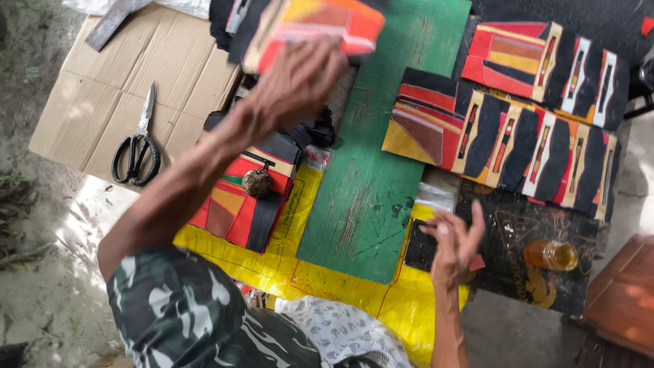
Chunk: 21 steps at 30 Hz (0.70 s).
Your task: The person picks up colorful patchwork fabric panels one at a time from the work table, presses and rubs along the seams and edges with a finger, turns the panels over, and stacks the finished pieces on a growing pile beside the stack of completed panels.
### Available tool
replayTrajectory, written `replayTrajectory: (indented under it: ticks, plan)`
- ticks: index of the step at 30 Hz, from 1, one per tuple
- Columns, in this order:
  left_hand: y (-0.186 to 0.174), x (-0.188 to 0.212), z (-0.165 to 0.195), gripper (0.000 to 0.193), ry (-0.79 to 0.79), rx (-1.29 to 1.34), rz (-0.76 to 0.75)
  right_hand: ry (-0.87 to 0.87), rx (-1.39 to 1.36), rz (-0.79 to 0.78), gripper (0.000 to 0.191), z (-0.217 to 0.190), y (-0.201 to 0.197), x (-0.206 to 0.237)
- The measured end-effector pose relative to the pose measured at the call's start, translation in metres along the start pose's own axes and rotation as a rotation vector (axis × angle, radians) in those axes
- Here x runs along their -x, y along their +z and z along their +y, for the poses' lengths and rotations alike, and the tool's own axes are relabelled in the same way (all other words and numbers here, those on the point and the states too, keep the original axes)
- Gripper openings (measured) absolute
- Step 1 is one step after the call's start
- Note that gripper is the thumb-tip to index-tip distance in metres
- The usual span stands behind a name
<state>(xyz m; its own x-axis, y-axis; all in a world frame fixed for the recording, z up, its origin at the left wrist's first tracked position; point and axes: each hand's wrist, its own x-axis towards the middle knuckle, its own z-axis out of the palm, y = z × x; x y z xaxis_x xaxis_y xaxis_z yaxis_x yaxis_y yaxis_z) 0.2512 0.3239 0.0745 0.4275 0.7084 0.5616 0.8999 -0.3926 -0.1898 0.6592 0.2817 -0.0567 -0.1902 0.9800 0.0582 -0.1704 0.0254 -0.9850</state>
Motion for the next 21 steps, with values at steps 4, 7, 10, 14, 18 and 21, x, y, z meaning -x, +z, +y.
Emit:
replayTrajectory:
  ticks: [4,7,10,14,18,21]
  plan:
    - [-0.041,0.027,0.146,0.03,0.215,0.11,0.153,0.274,-0.774,-0.277,0.076,-0.015,0.016,-0.032]
    - [-0.031,0.039,0.22,0.03,0.229,0.589,-0.239,0.347,-0.786,-0.035,0.091,-0.019,0.008,-0.038]
    - [-0.022,0.034,0.252,0.025,0.189,0.859,-0.367,0.323,-0.126,-0.15,0.103,-0.023,-0.005,-0.03]
    - [-0.007,-0.004,0.219,0.059,-0.037,0.999,0.039,0.155,-0.042,-0.234,0.107,-0.046,-0.023,-0.013]
    - [0.018,-0.042,0.176,0.071,-0.079,1.066,-0.395,0.055,0.114,-0.272,0.103,-0.083,-0.052,0.002]
    - [0.042,-0.051,0.194,0.038,-0.04,1.285,-0.751,-0.024,0.322,-0.147,0.094,-0.1,-0.085,0.007]
